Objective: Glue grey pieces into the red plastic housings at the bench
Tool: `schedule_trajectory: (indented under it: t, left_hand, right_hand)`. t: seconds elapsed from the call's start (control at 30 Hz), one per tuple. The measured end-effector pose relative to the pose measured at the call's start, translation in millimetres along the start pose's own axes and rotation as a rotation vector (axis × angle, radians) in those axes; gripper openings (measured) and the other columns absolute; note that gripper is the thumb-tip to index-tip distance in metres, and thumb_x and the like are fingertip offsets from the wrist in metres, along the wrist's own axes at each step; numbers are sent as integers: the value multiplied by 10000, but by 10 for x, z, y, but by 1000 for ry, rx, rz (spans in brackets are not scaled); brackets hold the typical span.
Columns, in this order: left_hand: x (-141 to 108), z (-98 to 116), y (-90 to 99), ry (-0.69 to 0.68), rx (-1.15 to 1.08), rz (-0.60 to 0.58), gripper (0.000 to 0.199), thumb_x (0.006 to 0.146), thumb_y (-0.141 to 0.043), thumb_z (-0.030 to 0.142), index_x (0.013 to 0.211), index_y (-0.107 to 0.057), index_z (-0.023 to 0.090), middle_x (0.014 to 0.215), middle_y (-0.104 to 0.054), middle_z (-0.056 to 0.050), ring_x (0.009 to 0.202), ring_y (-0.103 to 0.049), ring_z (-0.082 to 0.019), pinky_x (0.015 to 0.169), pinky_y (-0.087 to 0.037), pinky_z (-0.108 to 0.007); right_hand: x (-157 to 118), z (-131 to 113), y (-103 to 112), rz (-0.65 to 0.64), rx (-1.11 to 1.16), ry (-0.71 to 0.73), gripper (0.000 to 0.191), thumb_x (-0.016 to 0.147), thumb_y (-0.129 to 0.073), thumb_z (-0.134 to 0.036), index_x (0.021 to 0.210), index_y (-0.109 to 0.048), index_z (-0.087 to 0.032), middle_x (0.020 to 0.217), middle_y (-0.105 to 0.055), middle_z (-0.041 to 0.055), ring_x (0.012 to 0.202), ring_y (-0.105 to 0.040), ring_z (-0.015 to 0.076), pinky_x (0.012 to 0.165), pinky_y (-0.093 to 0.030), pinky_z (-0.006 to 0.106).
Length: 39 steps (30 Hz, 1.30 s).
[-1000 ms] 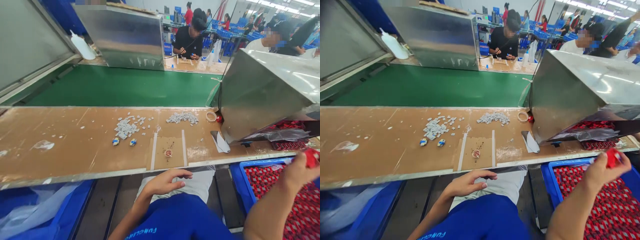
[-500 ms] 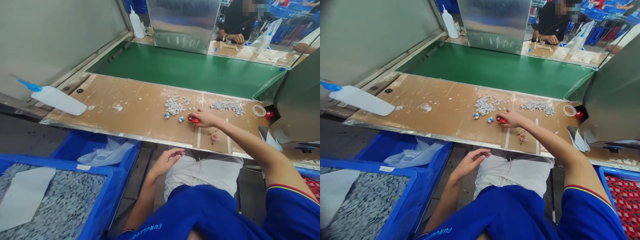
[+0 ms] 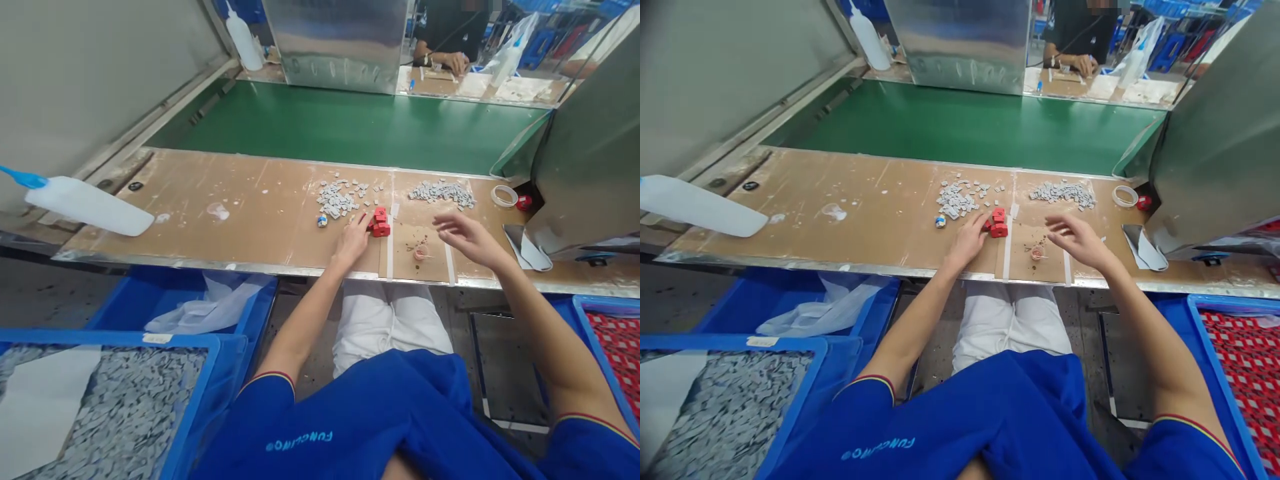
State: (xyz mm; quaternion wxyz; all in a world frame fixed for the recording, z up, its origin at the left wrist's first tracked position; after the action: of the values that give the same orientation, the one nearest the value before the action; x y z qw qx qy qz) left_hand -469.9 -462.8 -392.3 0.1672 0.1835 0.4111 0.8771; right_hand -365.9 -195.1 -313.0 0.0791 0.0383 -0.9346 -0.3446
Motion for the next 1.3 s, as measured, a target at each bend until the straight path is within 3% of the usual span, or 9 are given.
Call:
schedule_trajectory:
  t: [0.13, 0.27, 0.4, 0.5, 0.67, 0.83, 1.0, 1.13, 1.3]
  left_hand:
    - [229, 30, -22, -22, 135, -51, 459, 920, -619, 56, 1353, -652, 204, 1437, -636, -158, 1219, -699, -332, 1027, -561, -440]
    - [260, -94, 16, 15, 10, 80, 227, 954, -671, 228, 1169, -688, 156, 1253, -662, -169, 1120, -703, -309, 982, -545, -407]
    - [74, -229, 10, 159, -652, 267, 336, 1026, -557, 508, 1146, -636, 204, 906, -686, -43, 815, -702, -194, 736, -560, -299]
    - [-144, -132, -123, 301, -1142, 201, 471, 939, -640, 676, 1166, -573, 269, 856, -690, 12, 610, -642, -137, 520, -458, -237]
    - [-414, 276, -323, 376, -1388, -40, 550, 768, -866, 651, 1040, -670, 215, 790, -636, 31, 569, -536, -64, 486, -382, -181]
    - [-552, 414, -492, 339, -1392, -153, 661, 614, -1027, 422, 1172, -753, 196, 1008, -755, -45, 838, -682, -128, 725, -533, -220]
    - [-675, 417, -677, 285, -1436, -133, 719, 767, -911, 556, 1355, -664, 224, 1151, -793, -104, 842, -739, -159, 778, -585, -281]
    - [-730, 432, -753, 276, -1425, -150, 671, 907, -668, 733, 1262, -691, 163, 1171, -799, -176, 853, -756, -192, 743, -594, -304]
    - [-686, 369, -765, 325, -1410, -114, 648, 858, -749, 708, 1187, -723, 151, 1118, -809, -144, 691, -713, -125, 619, -573, -248]
  right_hand:
    - [-738, 547, 185, 148, 138, -164, 528, 903, -719, -678, 1151, -746, -213, 1143, -793, 136, 993, -770, 267, 898, -650, 463]
    - [-1122, 1033, 257, 326, 239, -259, 503, 862, -770, -674, 1078, -773, -219, 1038, -817, 115, 962, -786, 264, 868, -663, 442]
    - [-1202, 1267, 178, 462, 322, -291, 457, 847, -804, -632, 1071, -774, -235, 1001, -812, 93, 916, -784, 256, 870, -666, 451]
    - [-1169, 1317, 46, 567, 333, -312, 466, 849, -786, -649, 1033, -772, -221, 967, -803, 93, 853, -773, 246, 837, -659, 447]
    - [-1174, 1299, -88, 678, 273, -319, 447, 881, -753, -635, 985, -766, -201, 918, -792, 90, 802, -758, 233, 820, -639, 435]
    - [-1083, 1006, -174, 574, 195, -201, 338, 941, -721, -534, 1061, -744, -219, 959, -784, 83, 854, -751, 227, 797, -625, 391]
    - [-653, 498, -491, 263, -11, 91, 299, 962, -732, -370, 1240, -720, -261, 998, -754, 66, 784, -681, 196, 714, -594, 354]
    - [-428, 369, -589, 308, -57, 184, 130, 1016, -652, -278, 1059, -775, -278, 901, -720, 48, 789, -687, 194, 684, -588, 344]
    - [-353, 396, -574, 453, -64, 167, 117, 1007, -658, -293, 952, -759, -270, 933, -712, 48, 768, -678, 178, 648, -588, 343]
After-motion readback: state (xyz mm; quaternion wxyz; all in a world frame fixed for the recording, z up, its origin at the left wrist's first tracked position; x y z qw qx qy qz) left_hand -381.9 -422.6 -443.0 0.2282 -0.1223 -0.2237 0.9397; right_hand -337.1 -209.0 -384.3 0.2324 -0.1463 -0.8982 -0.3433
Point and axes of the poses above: each hand's wrist, its own x-axis towards the middle knuckle, its own y-axis out of the back of the hand, z = x × y, the point moved 5 cm from there along x, towards the middle knuckle
